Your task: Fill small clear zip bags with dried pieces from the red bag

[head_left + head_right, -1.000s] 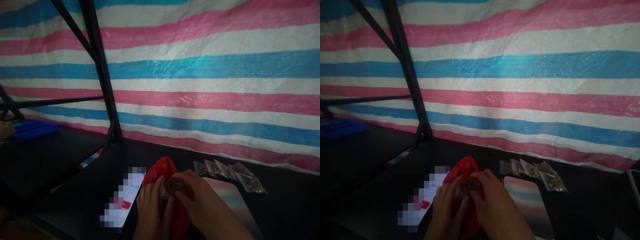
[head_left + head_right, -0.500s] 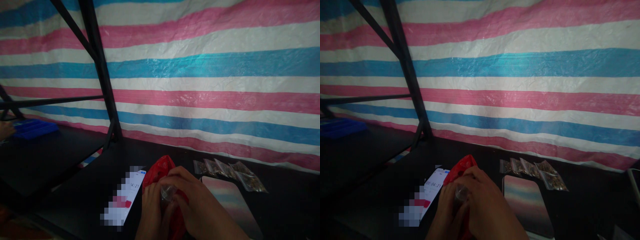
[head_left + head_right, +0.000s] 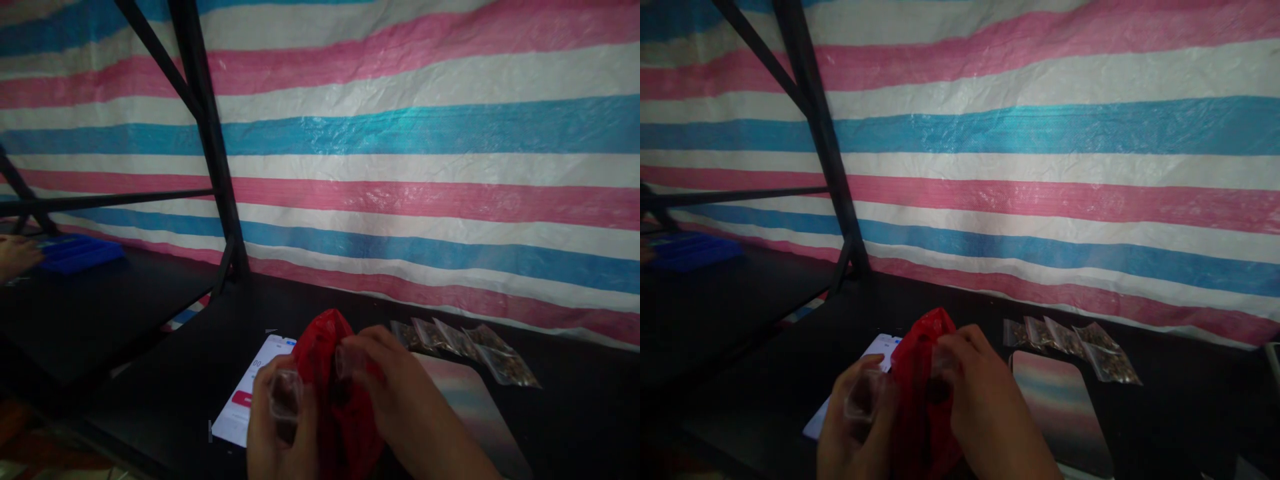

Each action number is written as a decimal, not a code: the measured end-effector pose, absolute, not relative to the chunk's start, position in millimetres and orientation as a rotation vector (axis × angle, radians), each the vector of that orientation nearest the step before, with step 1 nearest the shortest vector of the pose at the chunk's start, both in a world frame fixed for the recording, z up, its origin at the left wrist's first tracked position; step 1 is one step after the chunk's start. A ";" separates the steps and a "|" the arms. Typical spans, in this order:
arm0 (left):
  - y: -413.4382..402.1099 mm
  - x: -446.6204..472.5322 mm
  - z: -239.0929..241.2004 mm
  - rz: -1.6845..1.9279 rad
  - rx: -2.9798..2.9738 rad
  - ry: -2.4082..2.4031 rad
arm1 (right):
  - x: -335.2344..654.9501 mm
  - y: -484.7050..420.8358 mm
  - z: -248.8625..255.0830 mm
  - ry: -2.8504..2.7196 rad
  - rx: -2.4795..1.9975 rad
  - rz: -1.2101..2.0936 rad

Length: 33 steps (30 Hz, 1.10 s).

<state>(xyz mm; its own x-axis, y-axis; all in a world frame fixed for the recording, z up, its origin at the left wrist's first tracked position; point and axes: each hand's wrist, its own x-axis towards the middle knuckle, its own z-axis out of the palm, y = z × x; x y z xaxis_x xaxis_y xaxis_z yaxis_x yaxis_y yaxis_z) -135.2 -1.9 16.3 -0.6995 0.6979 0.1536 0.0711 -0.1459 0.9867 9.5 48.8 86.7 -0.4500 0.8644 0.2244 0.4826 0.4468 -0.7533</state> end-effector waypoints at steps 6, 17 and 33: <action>-0.7 -152.9 9.7 1.592 1.077 1.942 | 1.1 52.7 63.3 -2.422 -1.428 0.588; 8.5 -150.2 0.5 1.118 1.173 2.107 | -3.3 67.7 51.4 -2.317 -1.522 0.488; 18.8 -145.2 4.4 1.701 0.518 1.391 | -3.4 68.1 53.4 -2.292 -1.441 0.681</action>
<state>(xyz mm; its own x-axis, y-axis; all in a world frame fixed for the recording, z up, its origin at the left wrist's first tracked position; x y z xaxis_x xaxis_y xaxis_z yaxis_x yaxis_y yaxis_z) -145.2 18.8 4.4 -0.5486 0.8133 -0.1940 -0.3516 -0.0138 0.9360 -3.4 68.1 53.4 -0.4229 0.9054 0.0374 0.7382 0.3681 -0.5653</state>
